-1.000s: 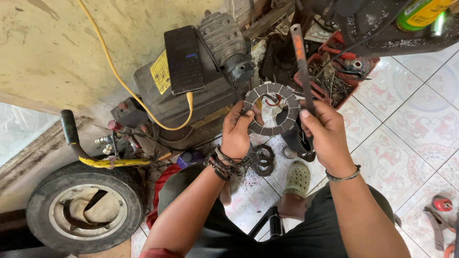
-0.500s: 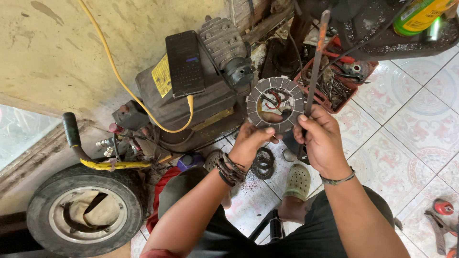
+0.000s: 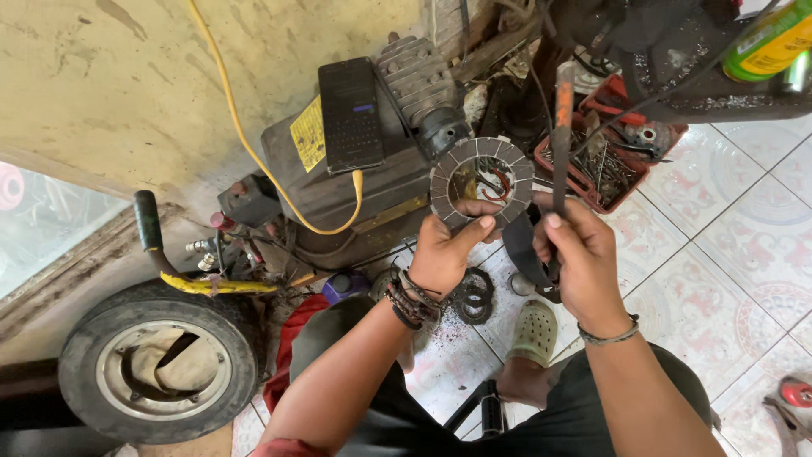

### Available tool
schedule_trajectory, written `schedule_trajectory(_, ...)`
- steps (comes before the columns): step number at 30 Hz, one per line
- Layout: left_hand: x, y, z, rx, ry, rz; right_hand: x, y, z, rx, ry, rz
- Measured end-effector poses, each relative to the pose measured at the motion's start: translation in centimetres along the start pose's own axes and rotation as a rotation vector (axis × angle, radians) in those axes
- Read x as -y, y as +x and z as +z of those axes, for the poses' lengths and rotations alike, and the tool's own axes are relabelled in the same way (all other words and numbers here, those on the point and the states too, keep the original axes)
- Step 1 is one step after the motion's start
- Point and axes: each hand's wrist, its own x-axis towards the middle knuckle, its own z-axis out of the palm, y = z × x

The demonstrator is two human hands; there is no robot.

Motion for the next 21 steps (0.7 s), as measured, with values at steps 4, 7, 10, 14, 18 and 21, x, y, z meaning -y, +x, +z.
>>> schedule_trajectory(4, -0.3, 0.5, -0.6, -0.022, -0.013, 0.003, 0.6, 0.1, -0.3, 0.028, -0.046, 0.000)
schedule_trajectory(7, -0.1, 0.7, -1.1, -0.018, -0.028, -0.009, 0.2, 0.3, -1.0, 0.036, -0.120, -0.011)
schedule_trajectory(10, -1.0, 0.7, -1.2, -0.018, 0.007, -0.004, -0.1, 0.5, -1.0, 0.061, -0.195, -0.034)
schedule_trajectory(14, -0.7, 0.5, -1.0, 0.023, -0.014, -0.014, 0.0, 0.2, -0.8, 0.054, -0.201, -0.050)
schedule_trajectory(18, 0.2, -0.3, -0.1, 0.143, -0.004, -0.065, 1.1, -0.2, 0.1, 0.053, -0.205, -0.056)
schedule_trajectory(21, 0.6, -0.4, 0.0, 0.171, 0.011, -0.076, -0.2, 0.1, -0.2, 0.024, -0.059, 0.002)
